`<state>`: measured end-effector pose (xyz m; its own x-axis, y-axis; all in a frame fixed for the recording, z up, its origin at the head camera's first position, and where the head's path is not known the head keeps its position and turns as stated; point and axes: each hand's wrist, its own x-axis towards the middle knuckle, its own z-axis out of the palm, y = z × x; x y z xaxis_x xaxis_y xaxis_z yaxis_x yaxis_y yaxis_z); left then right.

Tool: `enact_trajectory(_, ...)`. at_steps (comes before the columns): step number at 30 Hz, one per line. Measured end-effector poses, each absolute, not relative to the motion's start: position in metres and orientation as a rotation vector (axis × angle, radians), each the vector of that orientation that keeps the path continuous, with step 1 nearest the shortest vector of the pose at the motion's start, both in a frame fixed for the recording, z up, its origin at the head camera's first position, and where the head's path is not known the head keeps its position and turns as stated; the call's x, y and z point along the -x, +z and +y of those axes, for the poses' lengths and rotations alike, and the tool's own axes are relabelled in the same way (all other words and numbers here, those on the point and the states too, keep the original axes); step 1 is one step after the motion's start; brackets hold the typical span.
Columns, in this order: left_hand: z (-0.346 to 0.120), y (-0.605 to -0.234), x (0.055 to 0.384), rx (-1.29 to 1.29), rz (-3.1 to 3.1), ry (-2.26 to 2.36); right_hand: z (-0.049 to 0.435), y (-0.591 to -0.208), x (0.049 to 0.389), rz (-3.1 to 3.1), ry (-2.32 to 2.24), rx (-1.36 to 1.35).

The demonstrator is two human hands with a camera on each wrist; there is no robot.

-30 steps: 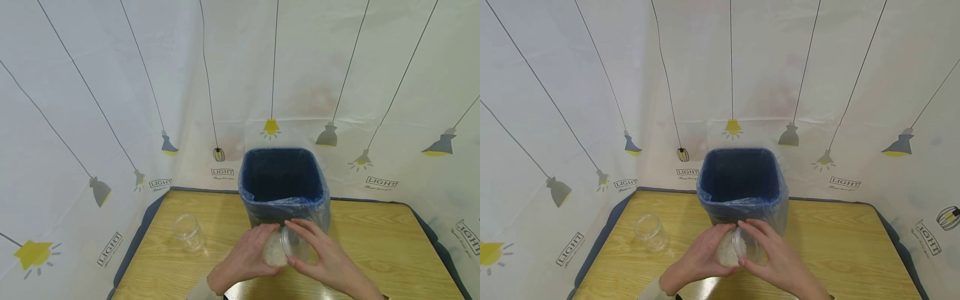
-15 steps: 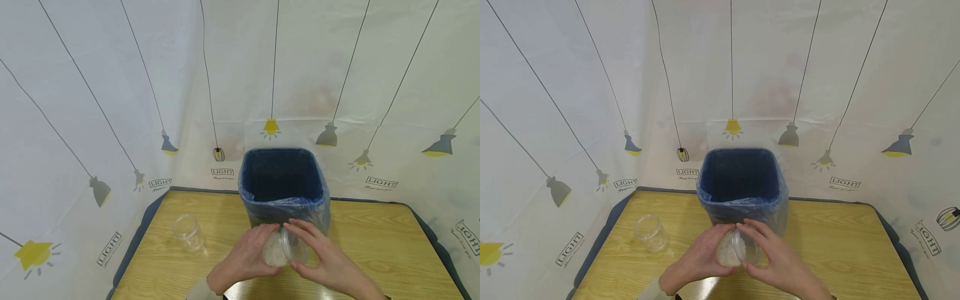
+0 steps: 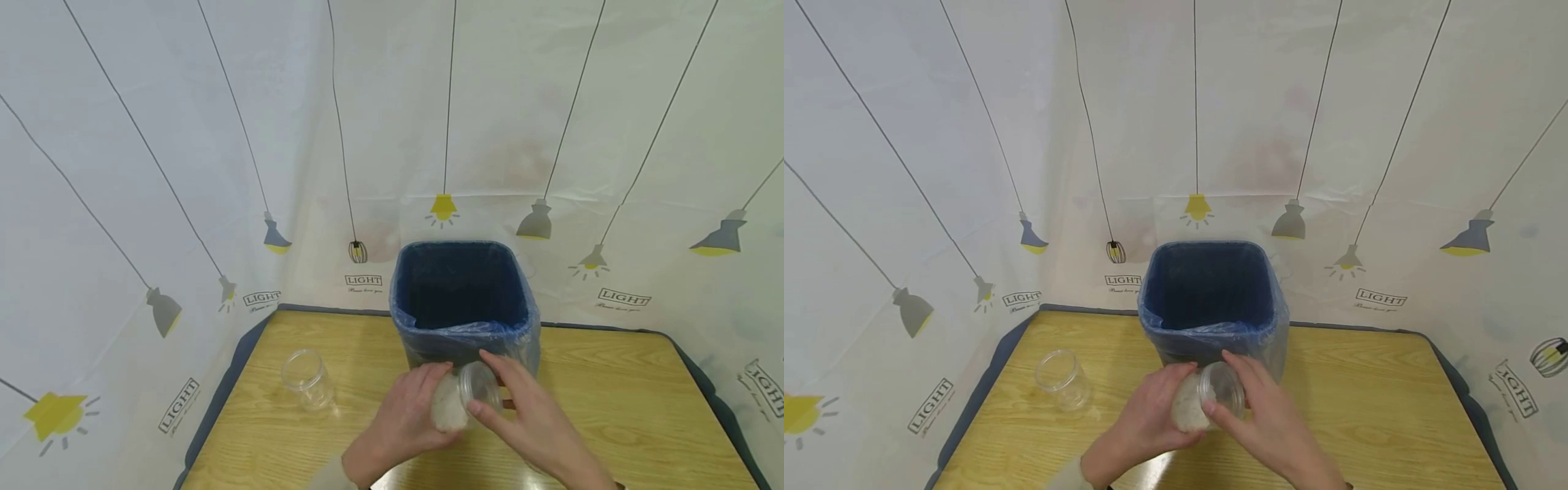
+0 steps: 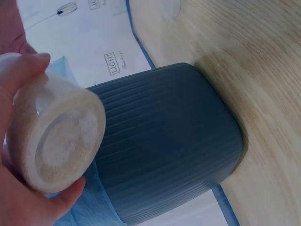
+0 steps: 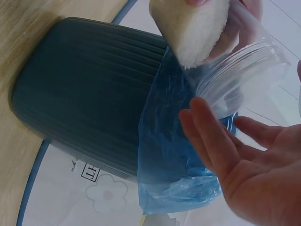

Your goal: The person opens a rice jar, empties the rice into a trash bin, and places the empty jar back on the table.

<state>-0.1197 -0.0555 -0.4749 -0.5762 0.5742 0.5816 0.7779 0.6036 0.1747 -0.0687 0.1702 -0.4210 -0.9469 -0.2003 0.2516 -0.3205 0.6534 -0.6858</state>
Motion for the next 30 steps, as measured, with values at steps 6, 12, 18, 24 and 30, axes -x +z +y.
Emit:
enact_trajectory(6, -0.053, -0.478, 0.117, 1.032, -2.308, -0.466, 0.166, -0.417, 0.070, -2.837, 1.134, -0.330)
enact_trajectory(12, -0.054, -0.481, 0.117, 1.042, -2.289, -0.477, 0.170, -0.417, 0.069, -2.773, 1.092, -0.481)
enact_trajectory(18, -0.055, -0.484, 0.117, 1.071, -2.302, -0.497, 0.176, -0.415, 0.067, -2.700, 1.016, -0.633)
enact_trajectory(24, -0.057, -0.480, 0.118, 1.129, -2.347, -0.578, 0.178, -0.415, 0.068, -2.681, 0.978, -0.718)
enact_trajectory(30, -0.060, -0.476, 0.119, 1.202, -2.411, -0.666, 0.181, -0.416, 0.070, -2.647, 0.954, -0.822)
